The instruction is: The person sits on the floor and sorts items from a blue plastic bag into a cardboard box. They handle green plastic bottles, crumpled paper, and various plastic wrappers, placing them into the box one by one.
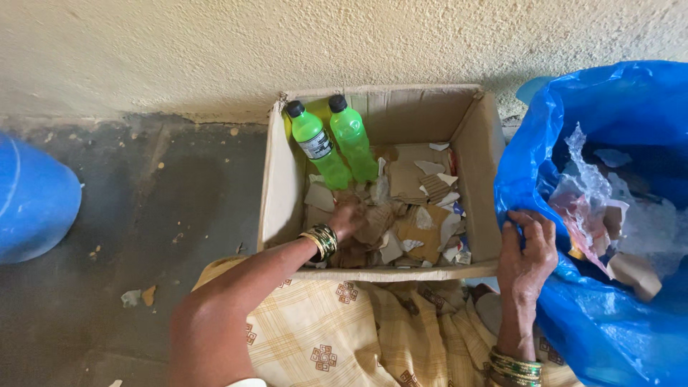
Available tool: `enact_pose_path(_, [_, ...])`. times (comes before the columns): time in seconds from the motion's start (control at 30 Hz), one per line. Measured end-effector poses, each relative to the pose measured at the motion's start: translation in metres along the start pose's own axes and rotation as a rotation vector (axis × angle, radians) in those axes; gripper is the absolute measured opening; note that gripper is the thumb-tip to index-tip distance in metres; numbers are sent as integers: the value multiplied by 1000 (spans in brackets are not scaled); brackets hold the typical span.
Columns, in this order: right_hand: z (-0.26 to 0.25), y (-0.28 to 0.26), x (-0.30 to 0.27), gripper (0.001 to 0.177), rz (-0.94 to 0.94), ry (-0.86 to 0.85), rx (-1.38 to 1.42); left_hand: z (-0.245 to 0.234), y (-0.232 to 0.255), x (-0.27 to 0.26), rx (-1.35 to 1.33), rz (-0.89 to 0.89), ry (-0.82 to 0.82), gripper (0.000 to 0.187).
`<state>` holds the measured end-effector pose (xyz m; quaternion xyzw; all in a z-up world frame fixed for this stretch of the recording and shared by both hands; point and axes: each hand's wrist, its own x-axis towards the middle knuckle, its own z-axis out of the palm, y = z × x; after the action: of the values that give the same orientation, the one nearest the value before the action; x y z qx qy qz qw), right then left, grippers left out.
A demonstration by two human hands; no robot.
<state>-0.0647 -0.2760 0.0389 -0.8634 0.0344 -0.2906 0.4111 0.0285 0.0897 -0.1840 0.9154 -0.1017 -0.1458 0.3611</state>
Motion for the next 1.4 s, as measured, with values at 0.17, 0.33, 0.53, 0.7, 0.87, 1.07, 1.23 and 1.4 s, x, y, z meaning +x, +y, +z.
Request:
enact_pose_path(0.17, [1, -2, 1, 19, -29, 1, 17, -26, 59, -21, 227, 61, -79, 128])
enact_pose_path(0.33, [2, -7, 3, 19, -3, 17, 24, -37, 85, -32, 808, 245, -339, 147])
enact_pose_path(0.53, [3, -8, 3, 19, 1, 21, -23, -6, 83, 9, 756, 516, -98, 129])
enact_pose_path(0.7, [6, -4, 5, 18, 0, 20, -49, 4, 77, 31, 722, 474, -94, 116])
enact_pose_path(0.87, [5, -1, 3, 19, 16, 22, -30, 10, 85, 22, 705, 515, -69, 86])
enact_pose_path(1.07, [6, -2, 3, 18, 5, 34, -34, 6, 98, 27, 793, 416, -96, 61])
enact_pose_path(1.23, [4, -2, -1, 16, -18, 56, 0, -8, 92, 43, 174, -52, -272, 29])
enact_pose_path(1.4, [2, -7, -2, 17, -26, 74, -42, -23, 97, 35, -698, -12, -87, 31])
